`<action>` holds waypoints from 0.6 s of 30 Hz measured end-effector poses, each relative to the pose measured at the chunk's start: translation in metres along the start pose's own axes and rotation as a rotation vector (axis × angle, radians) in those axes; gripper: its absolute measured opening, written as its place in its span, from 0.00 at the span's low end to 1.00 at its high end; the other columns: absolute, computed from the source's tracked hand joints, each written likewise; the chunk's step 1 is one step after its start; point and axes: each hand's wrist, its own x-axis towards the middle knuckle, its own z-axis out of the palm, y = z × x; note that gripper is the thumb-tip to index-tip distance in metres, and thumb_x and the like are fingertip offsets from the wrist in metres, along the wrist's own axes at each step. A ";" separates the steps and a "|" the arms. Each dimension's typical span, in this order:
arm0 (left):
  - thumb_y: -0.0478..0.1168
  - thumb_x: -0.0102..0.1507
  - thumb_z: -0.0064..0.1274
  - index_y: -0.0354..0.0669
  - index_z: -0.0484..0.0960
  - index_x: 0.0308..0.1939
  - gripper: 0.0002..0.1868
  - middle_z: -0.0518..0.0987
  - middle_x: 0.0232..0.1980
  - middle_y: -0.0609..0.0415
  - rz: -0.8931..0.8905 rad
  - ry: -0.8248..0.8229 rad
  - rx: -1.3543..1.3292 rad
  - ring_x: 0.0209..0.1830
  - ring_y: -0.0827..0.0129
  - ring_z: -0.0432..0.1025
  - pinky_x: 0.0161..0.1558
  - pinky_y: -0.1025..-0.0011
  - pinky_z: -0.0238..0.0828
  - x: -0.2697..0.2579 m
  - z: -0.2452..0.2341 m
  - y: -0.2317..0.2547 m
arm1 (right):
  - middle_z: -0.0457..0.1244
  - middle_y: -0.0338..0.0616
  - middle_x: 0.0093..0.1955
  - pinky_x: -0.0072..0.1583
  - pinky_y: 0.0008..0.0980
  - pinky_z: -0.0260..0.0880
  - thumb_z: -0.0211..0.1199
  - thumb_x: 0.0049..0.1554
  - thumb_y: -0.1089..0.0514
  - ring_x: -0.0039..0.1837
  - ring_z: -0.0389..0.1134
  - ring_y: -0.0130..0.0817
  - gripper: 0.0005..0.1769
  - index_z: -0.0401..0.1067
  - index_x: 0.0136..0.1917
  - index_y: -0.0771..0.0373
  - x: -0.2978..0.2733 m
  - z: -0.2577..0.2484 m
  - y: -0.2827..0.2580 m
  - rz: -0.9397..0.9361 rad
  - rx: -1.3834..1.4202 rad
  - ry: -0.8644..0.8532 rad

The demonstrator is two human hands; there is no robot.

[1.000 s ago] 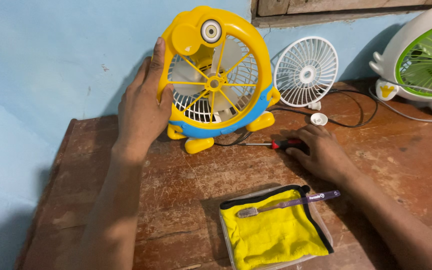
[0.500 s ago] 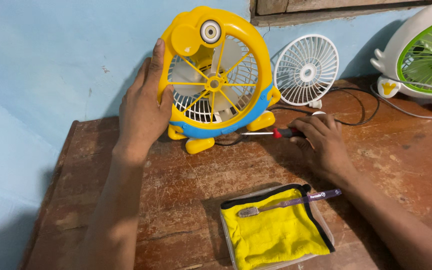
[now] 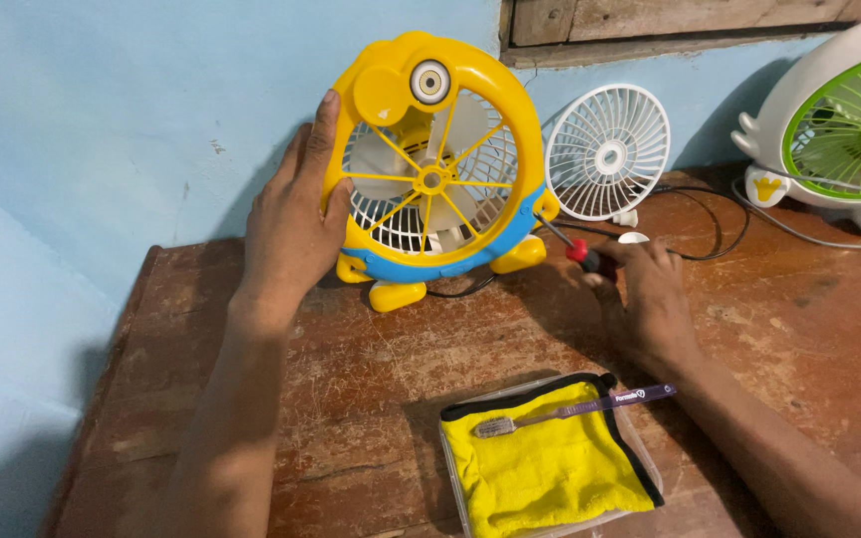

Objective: The person disassembles a small yellow and blue electric fan on a wooden table. They remove the front grille, unscrew the central hub with a screwdriver, and detach the fan blade, leaving the components on the table.

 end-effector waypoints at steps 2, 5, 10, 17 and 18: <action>0.39 0.70 0.55 0.66 0.40 0.83 0.46 0.65 0.76 0.36 0.012 0.002 0.020 0.68 0.42 0.69 0.63 0.47 0.70 0.000 0.000 0.001 | 0.68 0.48 0.50 0.61 0.47 0.60 0.66 0.60 0.49 0.56 0.64 0.45 0.22 0.72 0.61 0.64 0.002 -0.001 0.000 0.048 -0.057 -0.122; 0.39 0.70 0.54 0.69 0.39 0.82 0.47 0.65 0.77 0.37 0.013 -0.001 -0.015 0.68 0.43 0.70 0.63 0.48 0.72 -0.002 -0.003 0.004 | 0.68 0.48 0.52 0.62 0.47 0.57 0.66 0.57 0.48 0.59 0.64 0.46 0.23 0.72 0.60 0.63 0.003 -0.001 -0.003 -0.016 -0.102 -0.049; 0.38 0.69 0.54 0.68 0.38 0.82 0.47 0.65 0.77 0.37 0.016 -0.010 -0.007 0.68 0.43 0.70 0.62 0.49 0.73 -0.001 -0.004 0.007 | 0.68 0.46 0.52 0.62 0.47 0.56 0.67 0.58 0.50 0.60 0.64 0.45 0.22 0.72 0.61 0.63 0.002 -0.003 -0.003 -0.012 -0.082 -0.042; 0.37 0.68 0.54 0.50 0.37 0.82 0.48 0.65 0.77 0.37 -0.033 -0.031 -0.103 0.70 0.42 0.68 0.65 0.48 0.70 0.000 -0.008 0.010 | 0.67 0.45 0.50 0.59 0.48 0.55 0.69 0.57 0.54 0.57 0.63 0.45 0.19 0.72 0.59 0.62 0.002 -0.003 -0.004 0.028 -0.074 -0.017; 0.37 0.68 0.55 0.48 0.38 0.82 0.47 0.65 0.76 0.37 -0.051 -0.040 -0.108 0.70 0.41 0.68 0.65 0.48 0.69 0.000 -0.009 0.011 | 0.67 0.45 0.51 0.60 0.48 0.55 0.69 0.56 0.55 0.58 0.63 0.46 0.20 0.72 0.59 0.62 0.001 -0.003 -0.004 0.002 -0.074 0.007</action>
